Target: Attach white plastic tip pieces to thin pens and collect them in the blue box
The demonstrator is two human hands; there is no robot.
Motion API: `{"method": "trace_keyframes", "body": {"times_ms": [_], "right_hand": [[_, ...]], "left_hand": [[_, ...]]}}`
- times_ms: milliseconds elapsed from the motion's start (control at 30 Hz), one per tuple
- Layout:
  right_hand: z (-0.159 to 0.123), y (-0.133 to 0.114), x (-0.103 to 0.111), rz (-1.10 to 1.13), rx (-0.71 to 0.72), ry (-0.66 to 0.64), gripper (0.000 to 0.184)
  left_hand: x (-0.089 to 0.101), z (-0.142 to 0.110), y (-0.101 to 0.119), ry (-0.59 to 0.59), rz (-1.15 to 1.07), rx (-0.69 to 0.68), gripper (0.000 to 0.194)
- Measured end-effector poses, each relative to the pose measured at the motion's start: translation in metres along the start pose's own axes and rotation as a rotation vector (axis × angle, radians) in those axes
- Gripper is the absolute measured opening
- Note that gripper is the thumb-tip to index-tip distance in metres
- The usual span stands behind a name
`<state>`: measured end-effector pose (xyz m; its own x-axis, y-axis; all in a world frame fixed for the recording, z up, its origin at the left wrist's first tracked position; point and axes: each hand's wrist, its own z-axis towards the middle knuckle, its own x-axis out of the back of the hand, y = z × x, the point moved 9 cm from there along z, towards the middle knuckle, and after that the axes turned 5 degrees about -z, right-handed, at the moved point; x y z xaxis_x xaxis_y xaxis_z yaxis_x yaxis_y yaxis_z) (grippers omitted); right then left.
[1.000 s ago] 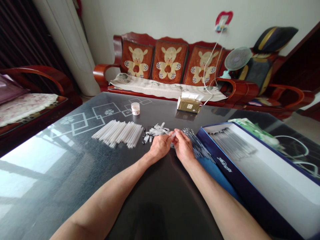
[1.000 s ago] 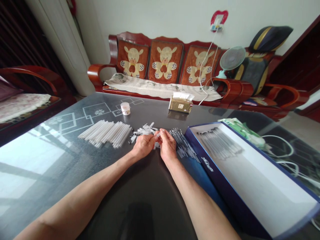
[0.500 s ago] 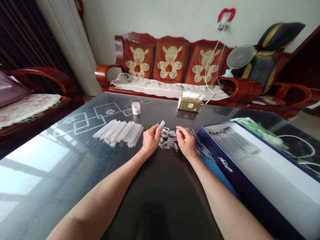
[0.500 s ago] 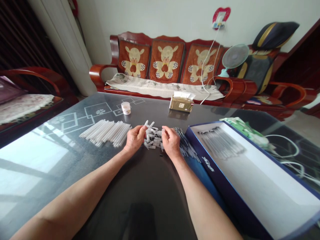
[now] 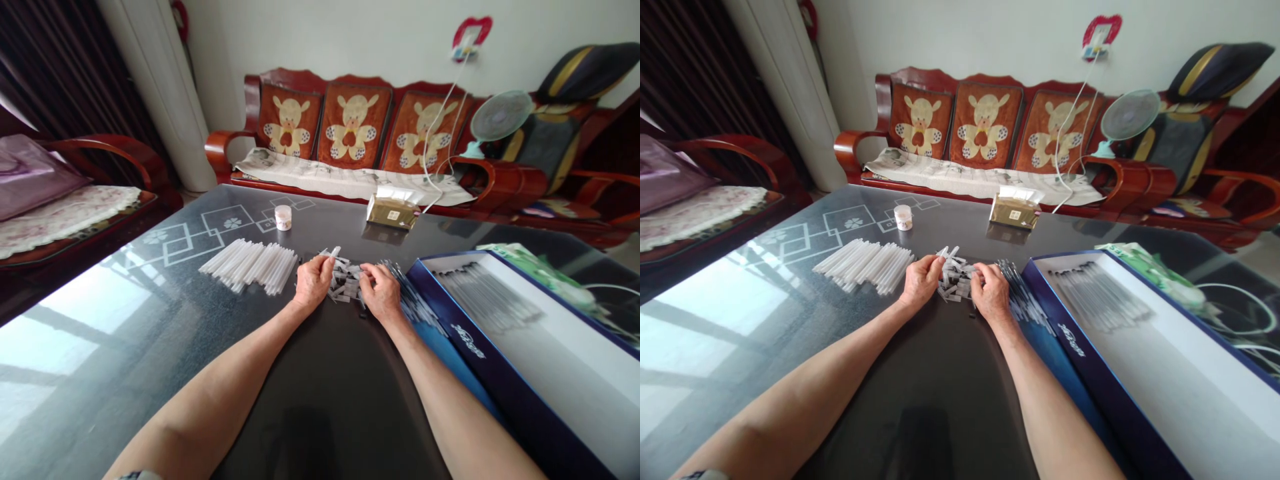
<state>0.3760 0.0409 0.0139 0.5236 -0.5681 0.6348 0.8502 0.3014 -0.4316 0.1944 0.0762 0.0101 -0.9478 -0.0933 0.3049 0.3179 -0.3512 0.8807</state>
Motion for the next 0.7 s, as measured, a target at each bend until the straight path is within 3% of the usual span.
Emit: {"method": "trace_keyframes", "body": {"times_ms": [400,567,700], "right_hand": [[-0.002,-0.015,-0.009,-0.116,0.167,0.011,0.024],[-0.002,-0.012,-0.008,-0.104,0.158,0.033,0.023],[-0.002,-0.012,-0.007,-0.113,0.164,0.050,0.022]], "left_hand": [[-0.007,-0.005,0.011,-0.044,0.069,-0.045,0.029],[-0.001,0.000,0.012,-0.030,0.116,-0.027,0.027],[0.010,0.011,0.010,0.002,0.284,-0.003,0.024]]}}
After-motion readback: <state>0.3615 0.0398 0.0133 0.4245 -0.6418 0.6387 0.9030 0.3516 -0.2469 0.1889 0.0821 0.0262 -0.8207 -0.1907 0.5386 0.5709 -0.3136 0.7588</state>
